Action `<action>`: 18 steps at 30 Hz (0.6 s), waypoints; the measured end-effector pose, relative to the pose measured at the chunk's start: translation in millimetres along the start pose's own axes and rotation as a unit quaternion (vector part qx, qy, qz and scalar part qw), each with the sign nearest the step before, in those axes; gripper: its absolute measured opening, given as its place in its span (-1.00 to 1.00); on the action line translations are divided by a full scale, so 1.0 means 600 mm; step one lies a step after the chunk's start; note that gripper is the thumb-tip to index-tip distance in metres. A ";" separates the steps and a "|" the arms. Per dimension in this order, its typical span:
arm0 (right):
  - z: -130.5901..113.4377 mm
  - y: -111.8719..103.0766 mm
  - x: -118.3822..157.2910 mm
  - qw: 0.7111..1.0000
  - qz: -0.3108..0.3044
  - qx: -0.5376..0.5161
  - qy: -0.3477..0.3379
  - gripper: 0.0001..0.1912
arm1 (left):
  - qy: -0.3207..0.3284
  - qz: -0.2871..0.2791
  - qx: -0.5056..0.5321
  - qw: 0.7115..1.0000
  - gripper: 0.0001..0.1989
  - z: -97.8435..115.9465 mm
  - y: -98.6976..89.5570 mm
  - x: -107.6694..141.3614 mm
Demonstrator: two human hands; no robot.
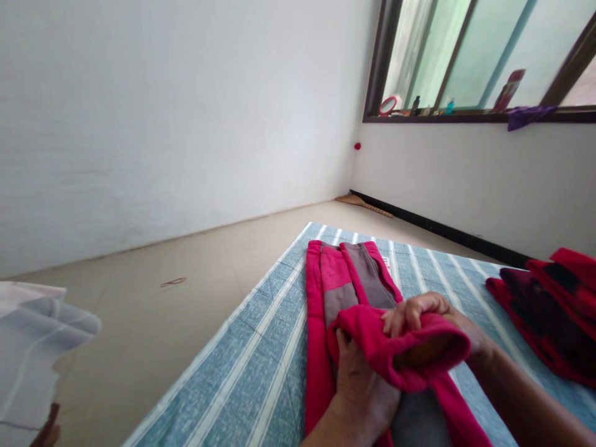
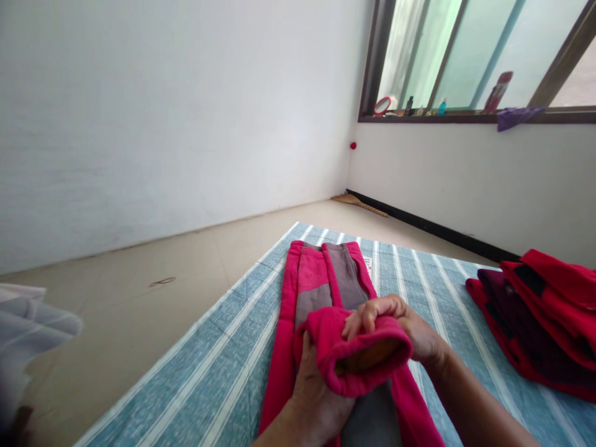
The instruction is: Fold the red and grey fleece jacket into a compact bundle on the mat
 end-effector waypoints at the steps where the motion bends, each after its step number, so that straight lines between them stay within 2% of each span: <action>1: -0.003 -0.017 -0.018 0.998 0.055 0.001 -0.012 -0.65 | 0.020 -0.013 -0.043 0.999 -0.53 0.005 -0.002 -0.001; 3: -0.004 -0.064 -0.053 0.976 0.214 0.039 -0.028 -0.64 | 0.038 -0.028 -0.116 0.992 -0.48 0.007 -0.005 -0.002; 5: -0.003 -0.108 -0.073 0.908 0.393 0.145 -0.031 -0.62 | 0.035 -0.030 -0.179 0.983 -0.44 0.004 -0.009 -0.002; 7: 0.002 -0.118 -0.083 0.862 0.463 0.203 -0.042 -0.61 | 0.025 -0.028 -0.191 0.981 -0.42 0.000 -0.012 -0.003; 8: 0.004 -0.111 -0.085 0.851 0.465 0.239 -0.059 -0.63 | 0.021 -0.030 -0.188 0.982 -0.40 -0.002 -0.012 -0.003; 10: 0.012 -0.077 -0.086 0.852 0.406 0.313 -0.106 -0.71 | 0.018 -0.036 -0.178 0.983 -0.37 -0.006 -0.011 -0.004; 13: 0.048 -0.010 -0.086 0.881 0.227 0.387 -0.149 -0.79 | 0.026 -0.031 -0.171 0.984 -0.31 -0.008 -0.011 -0.006; 15: 0.076 0.015 -0.086 0.894 0.142 0.393 -0.160 -0.77 | 0.029 -0.021 -0.176 0.984 -0.30 -0.007 -0.013 -0.007; 18: 0.103 0.012 -0.091 0.906 0.132 0.364 -0.170 -0.76 | 0.033 -0.015 -0.192 0.981 -0.33 -0.004 -0.016 -0.008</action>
Point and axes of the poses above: each hand's wrist, its own x-axis away from the middle knuckle, its own y-axis out of the palm, z = x × y, the point moved 6 cm from there along -x, towards the middle knuckle, and after that the axes turned 10 degrees about z, right-handed, at the moved point
